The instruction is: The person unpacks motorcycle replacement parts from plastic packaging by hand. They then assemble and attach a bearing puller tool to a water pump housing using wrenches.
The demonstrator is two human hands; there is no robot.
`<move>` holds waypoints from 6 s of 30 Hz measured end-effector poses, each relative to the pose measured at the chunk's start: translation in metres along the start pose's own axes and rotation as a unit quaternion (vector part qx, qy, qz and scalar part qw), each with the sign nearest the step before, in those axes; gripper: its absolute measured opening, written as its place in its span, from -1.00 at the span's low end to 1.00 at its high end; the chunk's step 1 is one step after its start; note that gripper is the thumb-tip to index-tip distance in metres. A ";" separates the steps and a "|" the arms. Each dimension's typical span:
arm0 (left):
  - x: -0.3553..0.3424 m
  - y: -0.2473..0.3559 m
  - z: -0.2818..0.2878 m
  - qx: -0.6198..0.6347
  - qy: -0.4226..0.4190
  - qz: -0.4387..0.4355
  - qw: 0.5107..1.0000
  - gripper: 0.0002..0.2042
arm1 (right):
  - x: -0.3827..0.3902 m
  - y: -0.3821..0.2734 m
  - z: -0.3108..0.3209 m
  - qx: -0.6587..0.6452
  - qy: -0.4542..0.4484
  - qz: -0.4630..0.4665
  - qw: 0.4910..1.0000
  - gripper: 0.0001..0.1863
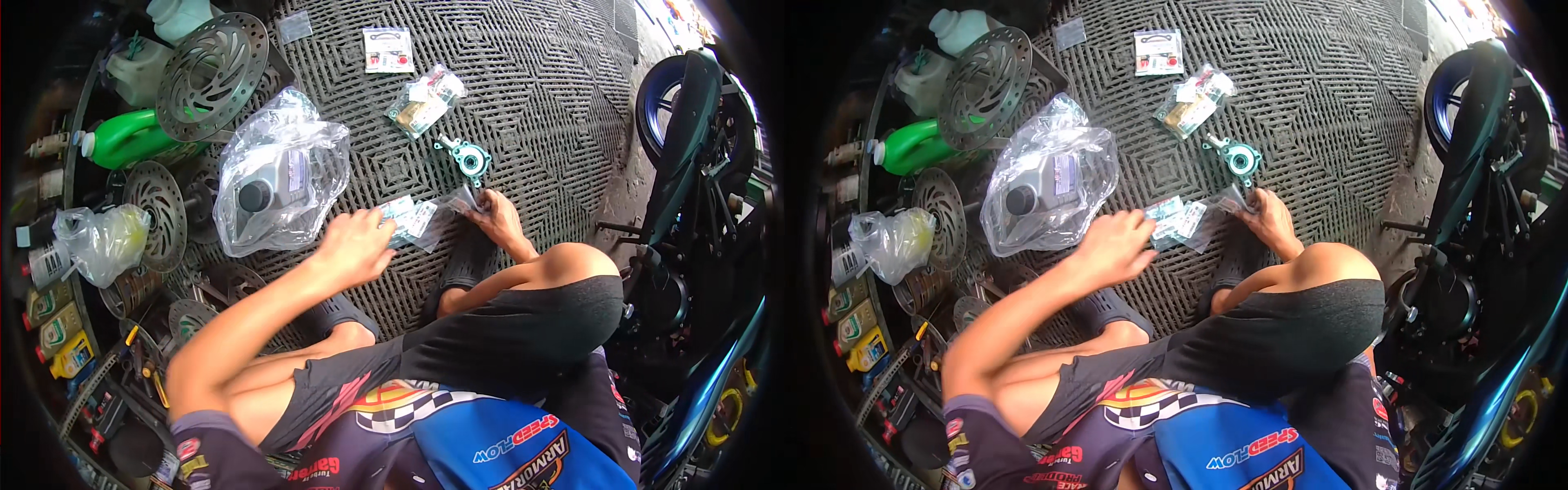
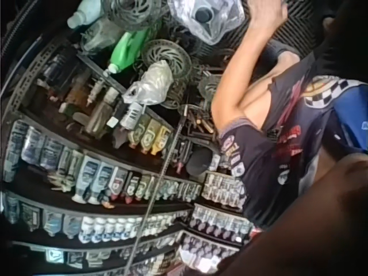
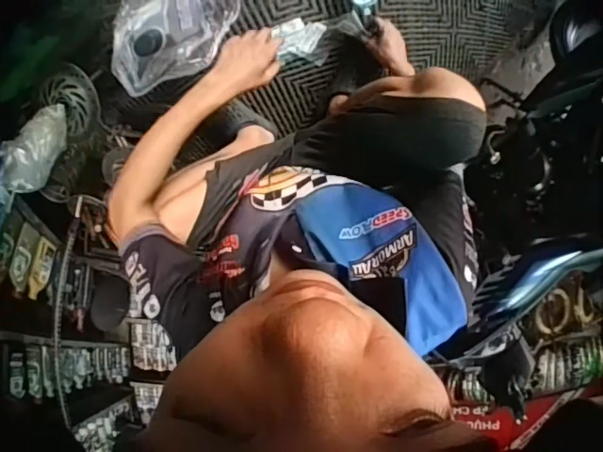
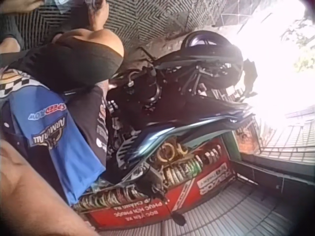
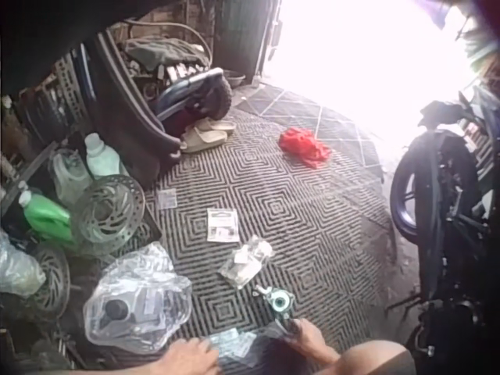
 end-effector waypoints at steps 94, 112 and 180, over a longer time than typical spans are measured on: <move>-0.105 -0.066 -0.106 0.599 0.056 0.145 0.785 -0.70 | -0.017 -0.005 -0.055 -0.478 -0.111 -0.022 0.871 -0.69; -0.081 -0.066 -0.024 0.173 0.259 0.138 0.940 -0.71 | -0.021 -0.033 0.043 -0.163 0.027 0.004 0.986 -0.79; -0.105 -0.084 -0.085 0.085 0.013 0.163 0.983 -0.05 | -0.006 -0.117 0.047 -0.814 -0.298 0.250 0.431 -0.07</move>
Point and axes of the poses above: each hand's wrist, its own x-axis away from the middle knuckle, its own z-axis out of the back of the hand, y = z × x, the point moved 9 cm from there along -x, towards the middle knuckle, and after that the axes turned 11 degrees about -y, right-handed, at the moved point
